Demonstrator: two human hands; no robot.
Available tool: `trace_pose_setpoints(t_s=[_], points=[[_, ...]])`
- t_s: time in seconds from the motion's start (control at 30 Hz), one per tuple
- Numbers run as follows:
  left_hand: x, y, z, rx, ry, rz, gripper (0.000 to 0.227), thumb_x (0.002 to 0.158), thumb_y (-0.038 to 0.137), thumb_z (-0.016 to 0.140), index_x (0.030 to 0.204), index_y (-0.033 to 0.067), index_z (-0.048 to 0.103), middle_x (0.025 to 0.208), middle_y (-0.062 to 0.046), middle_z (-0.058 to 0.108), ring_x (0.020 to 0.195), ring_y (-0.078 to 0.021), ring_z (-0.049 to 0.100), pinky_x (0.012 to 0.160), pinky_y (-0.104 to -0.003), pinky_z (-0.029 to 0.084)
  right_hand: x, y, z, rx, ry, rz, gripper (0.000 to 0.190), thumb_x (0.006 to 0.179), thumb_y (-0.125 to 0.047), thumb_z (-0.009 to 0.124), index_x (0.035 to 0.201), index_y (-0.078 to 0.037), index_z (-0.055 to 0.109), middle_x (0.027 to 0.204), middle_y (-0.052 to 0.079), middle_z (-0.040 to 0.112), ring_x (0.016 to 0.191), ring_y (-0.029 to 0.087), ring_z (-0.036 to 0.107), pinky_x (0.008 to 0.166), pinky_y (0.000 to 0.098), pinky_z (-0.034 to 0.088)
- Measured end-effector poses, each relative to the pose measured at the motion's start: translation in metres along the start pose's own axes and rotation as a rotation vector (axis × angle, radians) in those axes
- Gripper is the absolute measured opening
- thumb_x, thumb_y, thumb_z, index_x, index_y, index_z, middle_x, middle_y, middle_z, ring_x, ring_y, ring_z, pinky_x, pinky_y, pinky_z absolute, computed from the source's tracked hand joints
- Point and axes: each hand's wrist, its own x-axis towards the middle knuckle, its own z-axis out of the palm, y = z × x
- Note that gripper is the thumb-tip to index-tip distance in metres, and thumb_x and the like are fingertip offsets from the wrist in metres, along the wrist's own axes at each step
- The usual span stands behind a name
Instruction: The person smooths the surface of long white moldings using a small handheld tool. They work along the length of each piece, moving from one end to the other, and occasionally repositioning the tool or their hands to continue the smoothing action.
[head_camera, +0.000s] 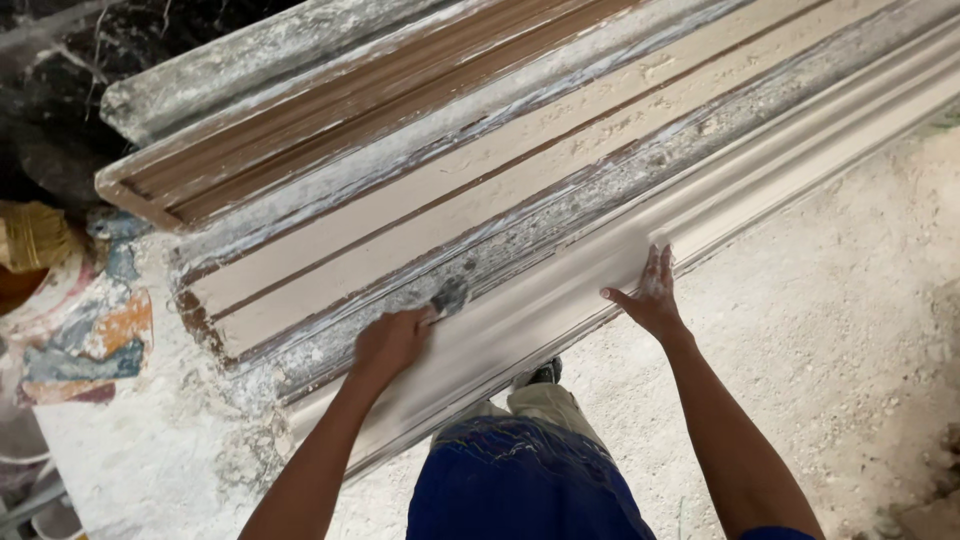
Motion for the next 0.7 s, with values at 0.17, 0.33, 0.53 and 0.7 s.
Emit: trace_pose_setpoints(t_s=[0.17,0.33,0.53,0.7], points=[[0.022,0.029,0.011,0.077,0.023,0.044,0.026,0.101,0.029,0.052,0.112,0.02,0.074,0.093,-0.015,0.077,0.085,-0.0325,0.075,0.076,-0.051,0.06,0.002,-0.002,0.001,0.08,-0.008,0.089,0.146,0.066,-0.08,0.068,0.163,-0.002,-0.009,0.167,0.03,-0.02,0.154,0.047,-0.019,0.124,0.0632,0.013],[0.102,0.143,0.053,0.037,0.136,0.197,0.023,0.098,0.014,0.05,0.099,0.0075,0.072,0.088,-0.02,0.072,0.08,-0.0342,0.074,0.068,-0.05,0.061,-0.001,-0.005,-0.001,0.068,-0.013,0.046,0.145,0.07,-0.079,0.069,0.162,0.002,-0.009,0.167,0.031,-0.019,0.155,0.047,-0.02,0.124,0.0627,0.012],[0.084,0.107,0.036,0.171,0.162,0.456,0.018,0.091,0.003,0.052,0.103,0.0076,0.065,0.091,-0.021,0.072,0.082,-0.0397,0.072,0.066,-0.055,0.058,0.0,-0.005,-0.004,0.068,-0.003,0.055,0.145,0.069,-0.079,0.071,0.16,0.004,-0.006,0.167,0.031,-0.016,0.155,0.045,-0.018,0.125,0.0587,0.015],[-0.005,0.008,0.006,0.235,0.134,0.297,0.028,0.101,0.029,0.051,0.115,0.0184,0.072,0.091,-0.018,0.071,0.074,-0.036,0.073,0.061,-0.052,0.058,-0.001,0.0,0.002,0.12,-0.02,0.127,0.144,0.067,-0.078,0.069,0.161,0.002,-0.006,0.167,0.029,-0.018,0.155,0.045,-0.015,0.123,0.0587,0.017]])
